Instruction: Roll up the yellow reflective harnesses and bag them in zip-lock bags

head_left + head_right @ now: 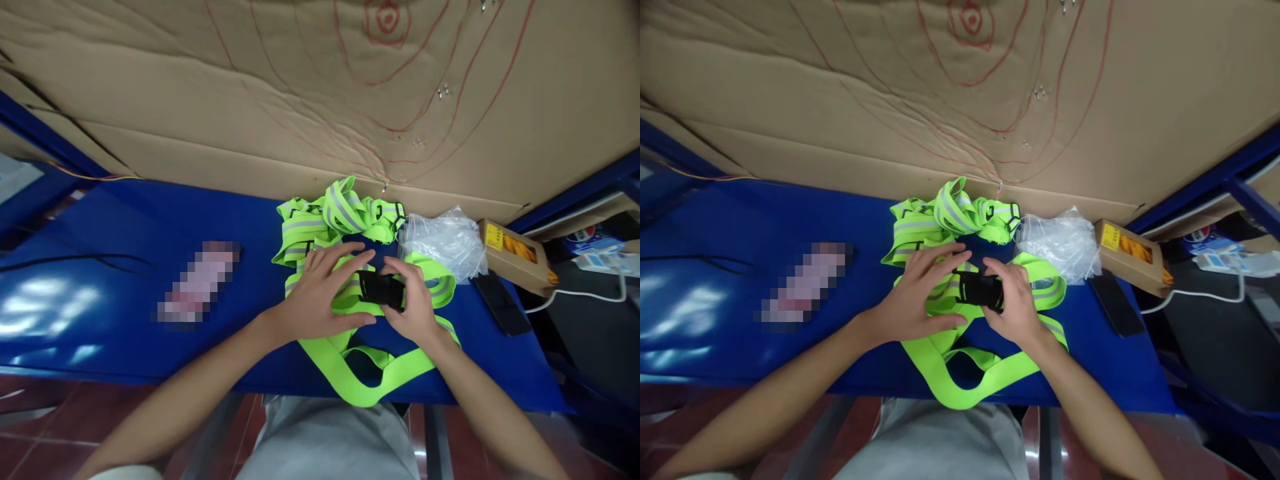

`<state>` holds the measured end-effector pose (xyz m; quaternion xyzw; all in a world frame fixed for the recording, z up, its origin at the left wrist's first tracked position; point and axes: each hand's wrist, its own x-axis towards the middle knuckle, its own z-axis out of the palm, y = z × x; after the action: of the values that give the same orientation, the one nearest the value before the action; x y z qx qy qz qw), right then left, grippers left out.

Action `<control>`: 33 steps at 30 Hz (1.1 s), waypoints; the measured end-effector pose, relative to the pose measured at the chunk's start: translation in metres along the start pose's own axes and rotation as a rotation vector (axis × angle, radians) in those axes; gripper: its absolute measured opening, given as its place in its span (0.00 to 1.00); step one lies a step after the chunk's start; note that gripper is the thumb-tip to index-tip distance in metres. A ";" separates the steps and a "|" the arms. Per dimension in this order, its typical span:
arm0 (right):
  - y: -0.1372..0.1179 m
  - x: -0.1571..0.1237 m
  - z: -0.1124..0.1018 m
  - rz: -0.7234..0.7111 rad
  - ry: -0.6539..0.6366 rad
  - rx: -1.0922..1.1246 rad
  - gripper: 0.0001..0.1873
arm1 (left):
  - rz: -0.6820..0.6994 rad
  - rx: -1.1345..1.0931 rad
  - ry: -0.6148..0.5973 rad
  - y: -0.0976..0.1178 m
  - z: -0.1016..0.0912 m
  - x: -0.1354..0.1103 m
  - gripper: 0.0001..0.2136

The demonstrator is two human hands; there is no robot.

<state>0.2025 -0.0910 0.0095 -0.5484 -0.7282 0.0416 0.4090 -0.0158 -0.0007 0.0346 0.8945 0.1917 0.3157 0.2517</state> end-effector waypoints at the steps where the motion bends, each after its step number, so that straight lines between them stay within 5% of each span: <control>1: 0.000 -0.002 0.000 0.033 0.017 0.085 0.39 | -0.035 -0.111 -0.012 -0.001 -0.003 0.001 0.44; 4: -0.003 -0.005 0.001 0.076 0.041 0.245 0.39 | -0.192 -0.471 -0.135 -0.006 -0.001 0.002 0.44; 8: -0.004 -0.004 -0.001 -0.044 0.045 0.181 0.37 | -0.293 -0.763 -0.327 -0.011 0.003 0.003 0.42; 14: -0.004 0.000 -0.012 -0.276 0.021 0.048 0.35 | -0.364 -0.862 -0.374 -0.011 -0.005 0.006 0.35; 21: -0.007 -0.003 -0.016 -0.303 -0.063 -0.001 0.35 | -0.565 -1.210 -0.487 -0.014 0.014 -0.002 0.34; 24: -0.010 0.003 -0.025 -0.250 -0.178 0.013 0.36 | -0.585 -1.123 -0.496 -0.011 0.015 -0.002 0.33; 29: -0.010 0.015 -0.055 -0.071 -0.573 0.142 0.43 | -0.543 -1.118 -0.617 -0.011 0.001 0.002 0.23; 33: -0.005 0.020 -0.075 -0.014 -0.686 0.247 0.45 | -0.498 -1.160 -0.706 -0.018 -0.006 0.005 0.21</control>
<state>0.2451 -0.1055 0.0723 -0.4440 -0.8161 0.3083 0.2043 -0.0192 0.0184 0.0301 0.5952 0.0987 -0.0079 0.7975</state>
